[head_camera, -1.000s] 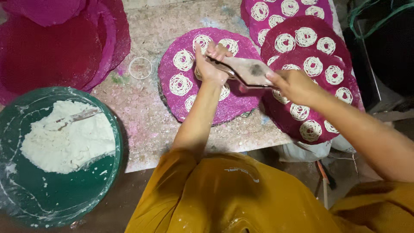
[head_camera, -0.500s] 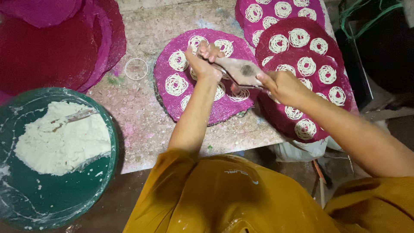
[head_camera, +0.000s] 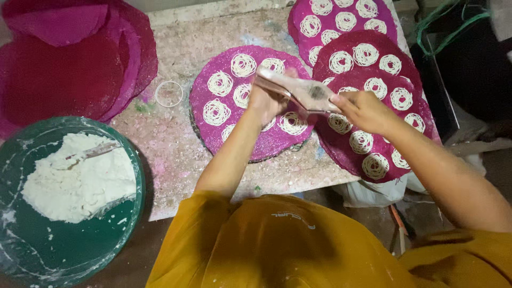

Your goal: The person presses white dough through a handheld extruder over pink trays, squeezing out strands in circular nests. They reload dough from a green basin into the press, extrude nests onto the trays, and reposition the trays between batches.

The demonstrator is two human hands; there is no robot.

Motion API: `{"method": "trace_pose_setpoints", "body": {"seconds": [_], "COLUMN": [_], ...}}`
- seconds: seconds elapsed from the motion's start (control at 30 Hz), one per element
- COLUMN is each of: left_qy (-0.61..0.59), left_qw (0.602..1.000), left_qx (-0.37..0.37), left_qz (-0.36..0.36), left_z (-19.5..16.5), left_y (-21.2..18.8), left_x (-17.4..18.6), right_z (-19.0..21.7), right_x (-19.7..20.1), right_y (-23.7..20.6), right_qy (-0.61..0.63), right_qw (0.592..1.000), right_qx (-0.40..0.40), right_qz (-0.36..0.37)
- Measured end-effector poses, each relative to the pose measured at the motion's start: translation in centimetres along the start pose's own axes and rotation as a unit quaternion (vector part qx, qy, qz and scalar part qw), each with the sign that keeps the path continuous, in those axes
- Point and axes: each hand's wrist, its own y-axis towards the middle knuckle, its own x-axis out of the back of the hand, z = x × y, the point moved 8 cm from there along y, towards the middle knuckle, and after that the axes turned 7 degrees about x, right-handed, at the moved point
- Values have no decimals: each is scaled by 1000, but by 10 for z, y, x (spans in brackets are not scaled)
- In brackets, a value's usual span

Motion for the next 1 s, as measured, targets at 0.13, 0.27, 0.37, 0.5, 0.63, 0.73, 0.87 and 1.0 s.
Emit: {"method": "trace_pose_setpoints", "body": {"seconds": [0.13,0.27,0.37,0.5,0.63,0.73,0.87,1.0], "left_qy": [390,322,491,817,762,773,820,840], "left_qw": [917,943,867,550,515,458,410,390], "left_qx": [85,79,-82,-157,-388,-437,-397,-375], "left_qz": [6,26,10,-75,-57,-52,-23,-37], "left_z": [46,52,32,23,-13,-28,-21,-19], "left_y": [0,12,7,-22,-44,-25,14,36], "left_x": [17,28,29,26,-9,-24,-30,-26], "right_z": [-12,-25,-42,-71,-89,-103,-115,-142], "right_x": [1,2,-2,-23,-52,-68,-80,-91], "right_y": [-6,-4,-6,-29,-66,-92,-123,-147], "right_qy": [-5,13,40,167,267,283,268,345], "right_qw": [1000,996,989,965,923,887,871,835], "right_qx": [6,23,17,-7,0,-19,-12,-67], "right_qz": [-13,-81,-139,-203,-276,-364,-412,-424]}}
